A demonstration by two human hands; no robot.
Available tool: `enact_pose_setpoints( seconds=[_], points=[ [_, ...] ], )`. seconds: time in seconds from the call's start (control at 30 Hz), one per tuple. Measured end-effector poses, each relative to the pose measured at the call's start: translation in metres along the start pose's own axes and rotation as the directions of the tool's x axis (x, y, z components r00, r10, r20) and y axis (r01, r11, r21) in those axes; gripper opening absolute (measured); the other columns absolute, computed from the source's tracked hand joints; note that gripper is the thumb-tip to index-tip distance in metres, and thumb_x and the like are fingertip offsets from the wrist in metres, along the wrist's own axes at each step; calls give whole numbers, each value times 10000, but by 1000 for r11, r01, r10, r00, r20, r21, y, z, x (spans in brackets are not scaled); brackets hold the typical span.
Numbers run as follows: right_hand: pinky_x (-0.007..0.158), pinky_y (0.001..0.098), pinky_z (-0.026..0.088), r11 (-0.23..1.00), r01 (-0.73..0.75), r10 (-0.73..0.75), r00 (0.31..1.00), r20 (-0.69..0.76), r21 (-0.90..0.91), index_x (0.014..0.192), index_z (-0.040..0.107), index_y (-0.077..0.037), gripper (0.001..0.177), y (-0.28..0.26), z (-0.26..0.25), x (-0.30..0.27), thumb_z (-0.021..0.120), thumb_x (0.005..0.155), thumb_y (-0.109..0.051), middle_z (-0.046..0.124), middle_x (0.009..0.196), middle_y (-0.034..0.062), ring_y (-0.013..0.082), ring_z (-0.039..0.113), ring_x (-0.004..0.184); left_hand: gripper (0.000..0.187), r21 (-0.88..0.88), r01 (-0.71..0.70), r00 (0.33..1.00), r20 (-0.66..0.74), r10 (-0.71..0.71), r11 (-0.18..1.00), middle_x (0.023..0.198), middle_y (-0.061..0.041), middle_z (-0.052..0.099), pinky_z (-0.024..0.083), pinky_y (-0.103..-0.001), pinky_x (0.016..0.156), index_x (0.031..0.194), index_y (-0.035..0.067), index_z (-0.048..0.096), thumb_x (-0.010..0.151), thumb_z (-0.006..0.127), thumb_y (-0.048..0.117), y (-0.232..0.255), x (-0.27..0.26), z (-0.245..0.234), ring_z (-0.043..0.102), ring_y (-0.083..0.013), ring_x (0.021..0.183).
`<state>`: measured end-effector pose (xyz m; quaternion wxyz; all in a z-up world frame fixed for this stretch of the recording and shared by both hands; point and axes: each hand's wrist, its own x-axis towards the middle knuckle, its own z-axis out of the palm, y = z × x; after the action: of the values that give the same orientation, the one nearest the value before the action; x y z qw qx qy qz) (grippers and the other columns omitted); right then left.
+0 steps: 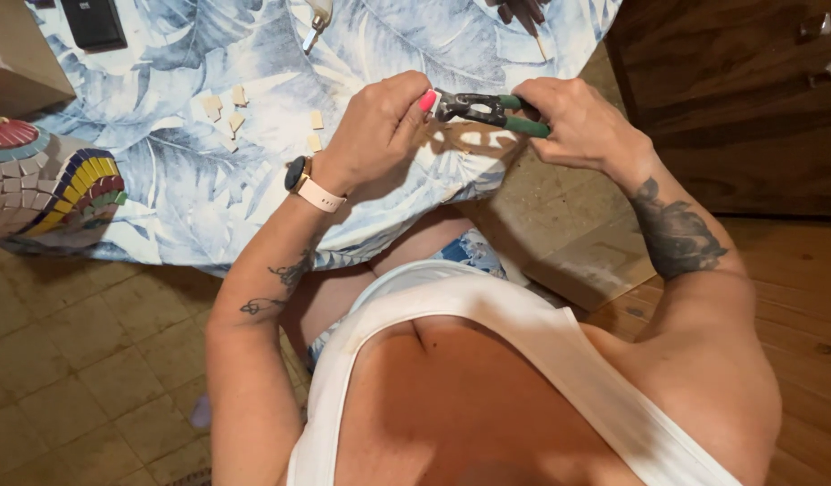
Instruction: Cutting small mosaic tiles into smaller pieces using tile nippers
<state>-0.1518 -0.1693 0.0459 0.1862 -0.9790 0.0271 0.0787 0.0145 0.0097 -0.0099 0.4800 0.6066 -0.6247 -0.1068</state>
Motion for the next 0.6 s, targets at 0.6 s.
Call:
enact_pose_setpoints(
  seconds=[0.6],
  points=[
    [449, 324, 348, 999, -7, 8, 1000, -26, 34, 748, 399, -40, 39, 2, 8, -2, 418, 781, -44, 429, 629, 68, 197, 392, 520, 314, -17, 11, 987, -161, -13, 1000, 586, -16, 363, 240, -222, 413, 720, 85, 370, 944, 206, 230, -3, -2, 22, 326, -118, 469]
  ],
)
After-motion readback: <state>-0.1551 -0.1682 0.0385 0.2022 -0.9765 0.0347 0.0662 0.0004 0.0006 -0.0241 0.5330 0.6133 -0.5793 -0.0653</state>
